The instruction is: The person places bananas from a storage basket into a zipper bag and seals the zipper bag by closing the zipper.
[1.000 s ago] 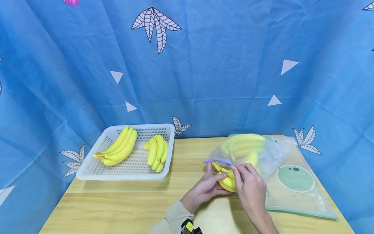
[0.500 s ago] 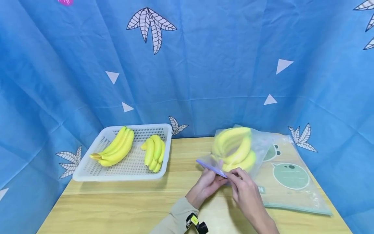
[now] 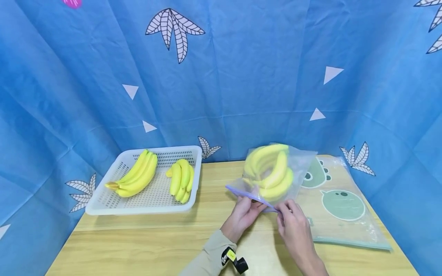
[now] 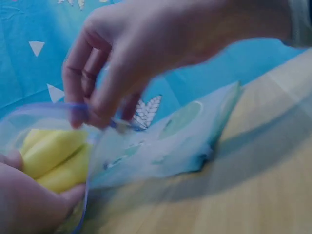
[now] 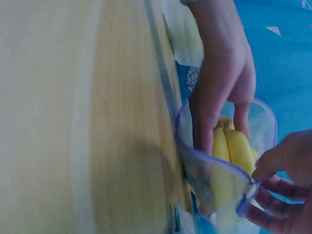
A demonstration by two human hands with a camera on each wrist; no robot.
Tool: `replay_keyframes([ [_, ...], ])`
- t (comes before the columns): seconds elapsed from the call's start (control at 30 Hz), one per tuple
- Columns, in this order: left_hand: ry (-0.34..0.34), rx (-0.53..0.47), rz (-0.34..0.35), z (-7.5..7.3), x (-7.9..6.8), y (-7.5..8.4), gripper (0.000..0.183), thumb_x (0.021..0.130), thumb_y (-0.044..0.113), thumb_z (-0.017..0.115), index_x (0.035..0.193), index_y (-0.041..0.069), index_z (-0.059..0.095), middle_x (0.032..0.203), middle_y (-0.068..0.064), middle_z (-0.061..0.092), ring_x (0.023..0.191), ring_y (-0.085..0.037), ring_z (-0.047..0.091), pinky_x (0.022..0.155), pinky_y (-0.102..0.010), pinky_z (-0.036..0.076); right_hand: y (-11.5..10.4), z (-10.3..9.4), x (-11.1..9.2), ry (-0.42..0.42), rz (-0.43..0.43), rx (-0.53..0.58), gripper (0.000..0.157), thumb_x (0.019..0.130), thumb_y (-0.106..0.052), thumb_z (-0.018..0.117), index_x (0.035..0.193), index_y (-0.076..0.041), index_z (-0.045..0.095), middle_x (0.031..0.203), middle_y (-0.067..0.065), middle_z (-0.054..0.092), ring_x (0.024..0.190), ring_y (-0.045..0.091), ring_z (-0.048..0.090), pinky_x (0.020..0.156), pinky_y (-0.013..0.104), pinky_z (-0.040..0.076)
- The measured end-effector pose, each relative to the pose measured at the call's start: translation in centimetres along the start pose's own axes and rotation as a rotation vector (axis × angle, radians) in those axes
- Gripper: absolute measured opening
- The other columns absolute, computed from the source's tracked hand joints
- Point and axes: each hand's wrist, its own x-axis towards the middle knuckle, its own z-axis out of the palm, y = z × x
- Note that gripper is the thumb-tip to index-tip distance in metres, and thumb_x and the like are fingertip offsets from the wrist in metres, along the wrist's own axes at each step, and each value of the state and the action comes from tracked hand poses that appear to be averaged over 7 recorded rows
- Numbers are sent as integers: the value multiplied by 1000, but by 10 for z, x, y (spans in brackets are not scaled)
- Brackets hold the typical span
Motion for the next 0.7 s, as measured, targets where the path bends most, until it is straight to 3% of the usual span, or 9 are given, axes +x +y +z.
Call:
replay_keyframes([
  [0.07,16,26,-4,0,2,1,35,106,7,52,139,-2,53,130,-32,62,124,-48,57,107,-64,43,-1,2,-1,-19,-6,28,31,68,15,76,87,-8,71,89,-1,62,73,13,58,62,27,52],
  [0.17,32,83,-11,-3,4,3,34,106,7,52,139,1,54,125,-31,65,119,-47,61,105,-65,44,-2,2,-5,-36,86,102,32,69,13,81,90,-9,74,94,0,64,79,17,62,70,14,50],
  [0.3,17,73,-29,-7,5,4,49,102,-1,52,149,8,44,128,-31,63,121,-50,59,104,-70,42,2,-4,-9,-73,346,198,25,77,3,86,99,-6,76,106,8,65,90,28,67,81,2,45],
  [0.37,1,47,-37,-7,7,5,61,100,-4,52,156,12,35,133,-31,61,124,-53,55,105,-72,39,7,-8,-11,-115,497,251,23,86,-6,83,107,-3,73,113,13,62,94,25,67,81,0,44],
  [0.5,26,-4,-47,-5,8,3,73,101,-6,48,163,17,17,137,-34,54,129,-59,48,107,-73,35,17,-15,-15,-196,767,456,41,96,-15,74,128,5,59,127,22,56,96,-1,62,76,5,50],
  [0.57,53,-31,-52,-5,9,2,74,102,-6,46,164,19,12,138,-35,51,130,-62,44,108,-73,34,21,-17,-16,-208,896,622,53,97,-13,72,139,8,47,124,16,62,92,-8,61,77,10,54],
  [0.7,70,-63,-53,-7,9,1,74,104,-4,45,165,19,10,140,-37,46,132,-64,39,109,-73,34,26,-18,-15,-218,1119,942,68,98,-2,68,149,9,26,99,0,72,86,6,72,83,23,60],
])
